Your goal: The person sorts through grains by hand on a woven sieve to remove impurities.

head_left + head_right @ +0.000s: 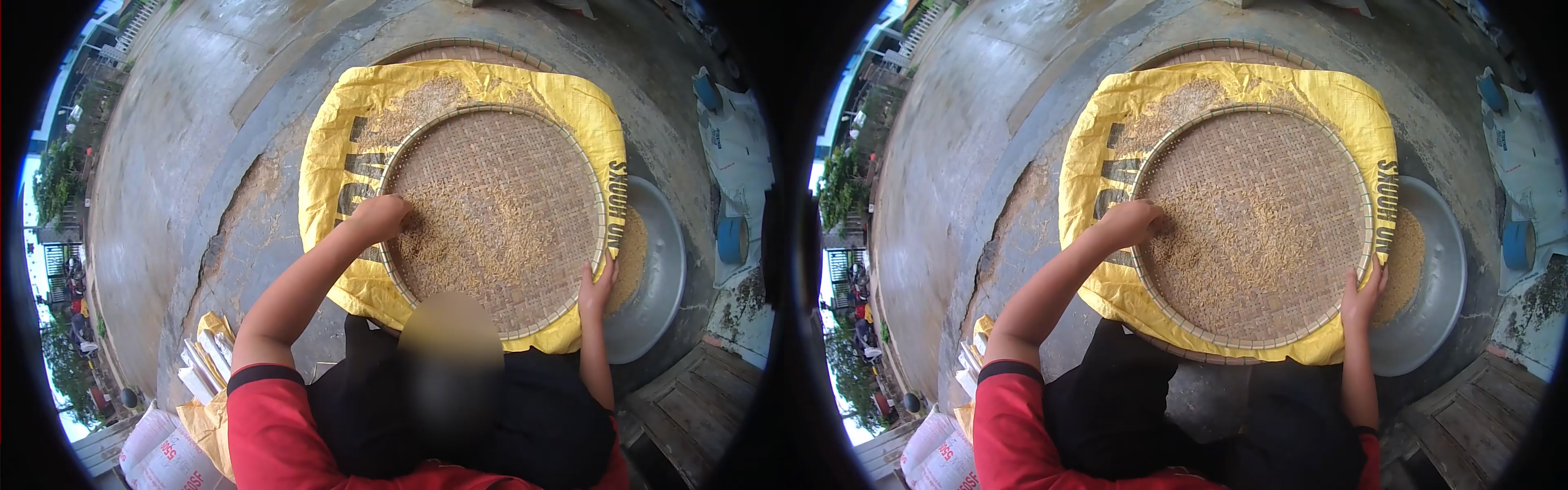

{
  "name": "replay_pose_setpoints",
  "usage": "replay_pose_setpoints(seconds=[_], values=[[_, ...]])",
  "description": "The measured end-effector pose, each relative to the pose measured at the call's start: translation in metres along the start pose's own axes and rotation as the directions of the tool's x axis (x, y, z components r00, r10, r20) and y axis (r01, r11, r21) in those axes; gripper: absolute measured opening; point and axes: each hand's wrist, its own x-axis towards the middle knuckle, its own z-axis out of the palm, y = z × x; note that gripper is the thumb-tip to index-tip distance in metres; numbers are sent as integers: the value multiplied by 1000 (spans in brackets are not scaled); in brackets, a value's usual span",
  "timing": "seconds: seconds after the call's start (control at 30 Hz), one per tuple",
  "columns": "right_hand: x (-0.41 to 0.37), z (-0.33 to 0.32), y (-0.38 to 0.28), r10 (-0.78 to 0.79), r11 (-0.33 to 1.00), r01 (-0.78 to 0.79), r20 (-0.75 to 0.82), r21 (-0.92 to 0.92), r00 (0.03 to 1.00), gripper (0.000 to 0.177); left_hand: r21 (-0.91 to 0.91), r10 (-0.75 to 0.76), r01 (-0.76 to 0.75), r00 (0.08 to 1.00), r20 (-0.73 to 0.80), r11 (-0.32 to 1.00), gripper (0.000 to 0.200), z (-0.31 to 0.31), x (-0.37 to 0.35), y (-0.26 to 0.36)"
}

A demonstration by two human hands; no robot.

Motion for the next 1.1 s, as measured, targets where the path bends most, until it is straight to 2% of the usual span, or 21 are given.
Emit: replay_pose_setpoints(seconds=[0.17, 0.47, 0.53, 0.67, 0.8, 0.9, 1.03, 1.1], values=[[0, 0, 0, -1, 1000, 1, 7, -17, 1000, 57, 12, 17, -17, 1000, -7, 1000, 18, 1, 0, 0], [1, 1, 2, 22, 1000, -22, 15, 20, 1000, 57, 191, 92, -90, 996, -3, 977, 10, 9, -1, 1], [0, 1, 2, 27, 1000, -27, 11, 2, 1000, 57, 250, 186, -165, 981, -63, 954, 6, 9, -3, 3], [0, -1, -1, 61, 998, -61, 9, -21, 998, 58, 299, 283, -249, 956, -74, 921, 3, 13, -3, 8], [0, -3, -4, 63, 995, -62, 9, -73, 998, 58, 308, 279, -250, 959, -51, 918, 5, 12, -1, 8], [0, -2, -1, 34, 997, -33, 14, -66, 999, 58, 329, 317, -273, 944, -88, 904, 5, 13, 0, 4], [0, 1, 3, 10, 998, -11, -17, -62, 1000, 58, 345, 324, -284, 944, -62, 895, 5, 13, -1, 5], [-1, 1, 1, -4, 1000, 4, -29, -6, 1000, 57, 326, 309, -269, 948, -77, 906, 4, 13, -1, 7]])
